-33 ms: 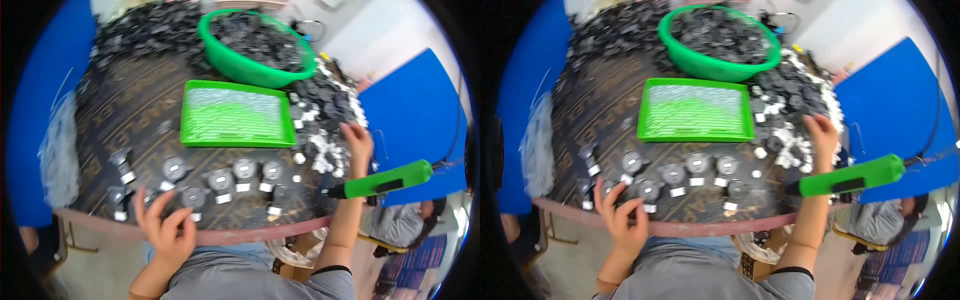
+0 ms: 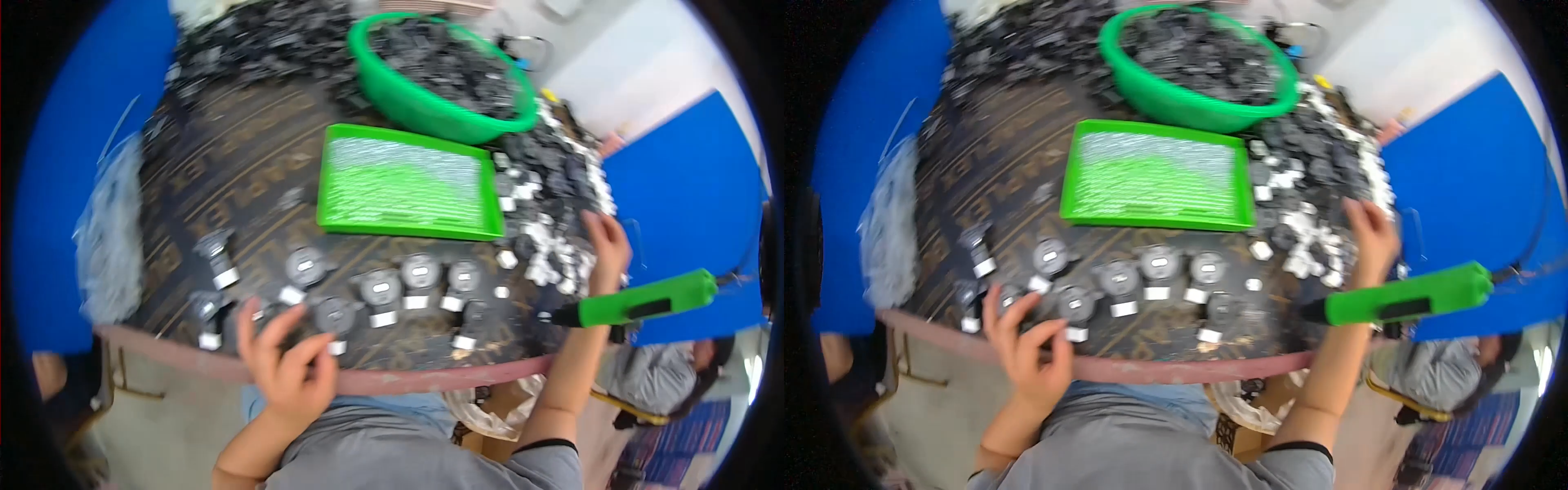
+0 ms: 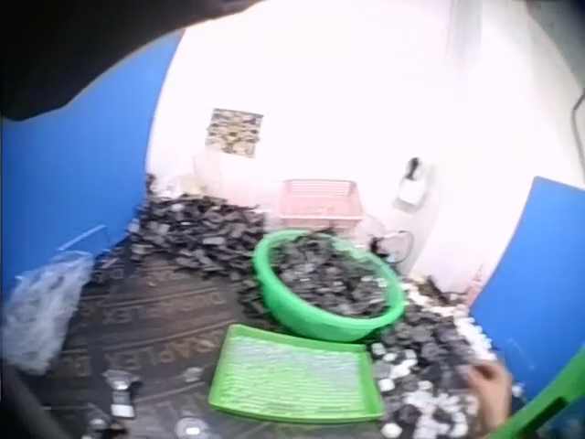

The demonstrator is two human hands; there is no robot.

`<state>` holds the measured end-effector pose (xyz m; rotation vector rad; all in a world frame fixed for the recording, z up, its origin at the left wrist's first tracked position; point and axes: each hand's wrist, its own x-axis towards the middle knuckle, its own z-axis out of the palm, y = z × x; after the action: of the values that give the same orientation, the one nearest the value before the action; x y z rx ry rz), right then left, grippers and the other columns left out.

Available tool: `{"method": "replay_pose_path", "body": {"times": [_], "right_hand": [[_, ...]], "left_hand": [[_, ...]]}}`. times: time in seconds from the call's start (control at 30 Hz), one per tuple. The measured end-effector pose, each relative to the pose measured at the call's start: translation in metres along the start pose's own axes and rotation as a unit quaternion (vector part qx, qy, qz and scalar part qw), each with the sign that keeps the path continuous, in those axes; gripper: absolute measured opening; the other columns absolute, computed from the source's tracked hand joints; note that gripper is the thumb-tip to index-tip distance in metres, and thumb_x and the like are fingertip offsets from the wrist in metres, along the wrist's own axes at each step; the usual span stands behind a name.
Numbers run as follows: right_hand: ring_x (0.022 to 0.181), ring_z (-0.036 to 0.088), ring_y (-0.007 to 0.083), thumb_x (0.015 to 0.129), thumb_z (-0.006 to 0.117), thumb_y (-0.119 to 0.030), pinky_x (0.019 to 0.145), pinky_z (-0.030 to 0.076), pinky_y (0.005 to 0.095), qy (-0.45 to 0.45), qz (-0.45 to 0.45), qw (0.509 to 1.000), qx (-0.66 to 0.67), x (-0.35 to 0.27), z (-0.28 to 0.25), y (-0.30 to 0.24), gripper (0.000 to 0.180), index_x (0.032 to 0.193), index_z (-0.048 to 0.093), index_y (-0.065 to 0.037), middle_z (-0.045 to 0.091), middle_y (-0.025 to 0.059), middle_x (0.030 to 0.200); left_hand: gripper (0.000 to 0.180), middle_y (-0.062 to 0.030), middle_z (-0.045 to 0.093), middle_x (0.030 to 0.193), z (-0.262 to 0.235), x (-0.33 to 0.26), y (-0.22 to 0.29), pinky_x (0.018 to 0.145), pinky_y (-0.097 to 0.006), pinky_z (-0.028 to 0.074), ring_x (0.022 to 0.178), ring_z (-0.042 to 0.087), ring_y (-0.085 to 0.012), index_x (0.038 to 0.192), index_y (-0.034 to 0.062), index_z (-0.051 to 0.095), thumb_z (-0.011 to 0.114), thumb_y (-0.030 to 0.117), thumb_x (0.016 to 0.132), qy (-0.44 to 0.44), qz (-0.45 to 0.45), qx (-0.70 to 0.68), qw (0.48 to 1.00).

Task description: Assembling small plastic housings and metal components using a motorized screwdriver.

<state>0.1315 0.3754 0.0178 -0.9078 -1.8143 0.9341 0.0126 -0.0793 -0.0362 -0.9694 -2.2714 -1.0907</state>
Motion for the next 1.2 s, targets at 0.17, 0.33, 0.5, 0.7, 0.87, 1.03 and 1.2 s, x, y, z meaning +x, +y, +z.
{"method": "replay_pose_path", "body": {"times": [0.17, 0.33, 0.5, 0.7, 0.87, 1.03, 1.2], "right_hand": [[0.115, 0.056, 0.0270, 0.096, 0.057, -0.018, 0.100, 0.043, 0.0386, 0.161, -0.122, 0.951, 0.235, -0.071, -0.150, -0.019, 0.040, 0.130, 0.054, 0.004, 0.059, 0.0157, 0.128], [0.061, 0.054, 0.0115, 0.093, 0.057, -0.010, 0.053, 0.043, 0.0295, 0.050, -0.392, 0.841, 0.370, -0.149, -0.060, -0.152, 0.005, 0.090, 0.056, -0.007, 0.052, 0.0045, 0.072], [0.068, 0.061, 0.0276, 0.067, 0.070, -0.014, 0.056, 0.047, 0.0333, -0.342, -0.509, 0.789, -0.028, -0.204, 0.024, -0.187, 0.009, 0.071, 0.067, -0.006, 0.069, 0.0148, 0.083], [0.101, 0.064, 0.0292, 0.074, 0.078, -0.012, 0.083, 0.054, 0.0401, -0.514, -0.486, 0.706, -0.041, -0.236, 0.132, -0.192, 0.046, 0.117, 0.062, -0.005, 0.065, 0.0108, 0.116], [0.107, 0.062, 0.0331, 0.070, 0.084, -0.013, 0.090, 0.051, 0.0407, -0.593, -0.357, 0.721, 0.025, -0.232, 0.169, -0.200, 0.055, 0.117, 0.059, -0.002, 0.065, 0.0150, 0.117], [0.101, 0.062, 0.0315, 0.066, 0.085, -0.013, 0.086, 0.050, 0.0379, -0.573, -0.339, 0.746, 0.014, -0.234, 0.191, -0.220, 0.059, 0.120, 0.063, -0.002, 0.065, 0.0148, 0.111], [0.088, 0.062, 0.0284, 0.064, 0.086, -0.013, 0.076, 0.052, 0.0360, -0.581, -0.402, 0.707, -0.007, -0.237, 0.202, -0.230, 0.055, 0.115, 0.067, -0.003, 0.064, 0.0117, 0.103]], "left_hand": [[0.022, -0.0112, 0.065, 0.107, -0.001, 0.000, 0.009, 0.089, -0.045, 0.048, 0.106, 0.058, -0.0325, 0.092, 0.0071, 0.067, 0.071, -0.002, 0.072, -0.004, -0.008, -0.231, 0.973], [0.053, -0.0147, 0.047, 0.140, -0.006, -0.018, 0.035, 0.100, -0.043, 0.045, 0.128, 0.051, -0.0281, 0.136, 0.0044, 0.047, 0.068, 0.006, 0.087, -0.225, -0.238, -0.710, 0.623], [0.067, -0.0147, 0.025, 0.156, -0.006, 0.000, 0.036, 0.112, -0.045, 0.033, 0.143, 0.031, -0.0261, 0.152, 0.0068, 0.017, 0.053, 0.028, 0.100, -0.314, -0.212, -0.847, 0.372], [0.043, -0.0144, 0.047, 0.141, -0.042, 0.005, -0.001, 0.102, -0.042, 0.046, 0.128, 0.050, -0.0238, 0.144, 0.0064, 0.035, 0.040, 0.025, 0.106, -0.136, -0.448, -0.756, 0.458], [0.036, -0.0146, 0.056, 0.128, -0.057, -0.006, -0.029, 0.097, -0.039, 0.049, 0.120, 0.056, -0.0236, 0.138, 0.0036, 0.040, 0.042, 0.017, 0.105, -0.037, -0.437, -0.680, 0.588], [0.033, -0.0122, 0.060, 0.121, -0.064, -0.004, -0.043, 0.096, -0.026, 0.044, 0.108, 0.059, -0.0136, 0.133, -0.0011, 0.042, 0.049, 0.006, 0.101, 0.000, -0.341, -0.557, 0.757], [0.031, -0.0118, 0.060, 0.119, -0.068, -0.003, -0.054, 0.094, -0.025, 0.045, 0.106, 0.059, -0.0129, 0.130, -0.0009, 0.043, 0.051, 0.005, 0.100, 0.002, -0.313, -0.500, 0.808]]}}
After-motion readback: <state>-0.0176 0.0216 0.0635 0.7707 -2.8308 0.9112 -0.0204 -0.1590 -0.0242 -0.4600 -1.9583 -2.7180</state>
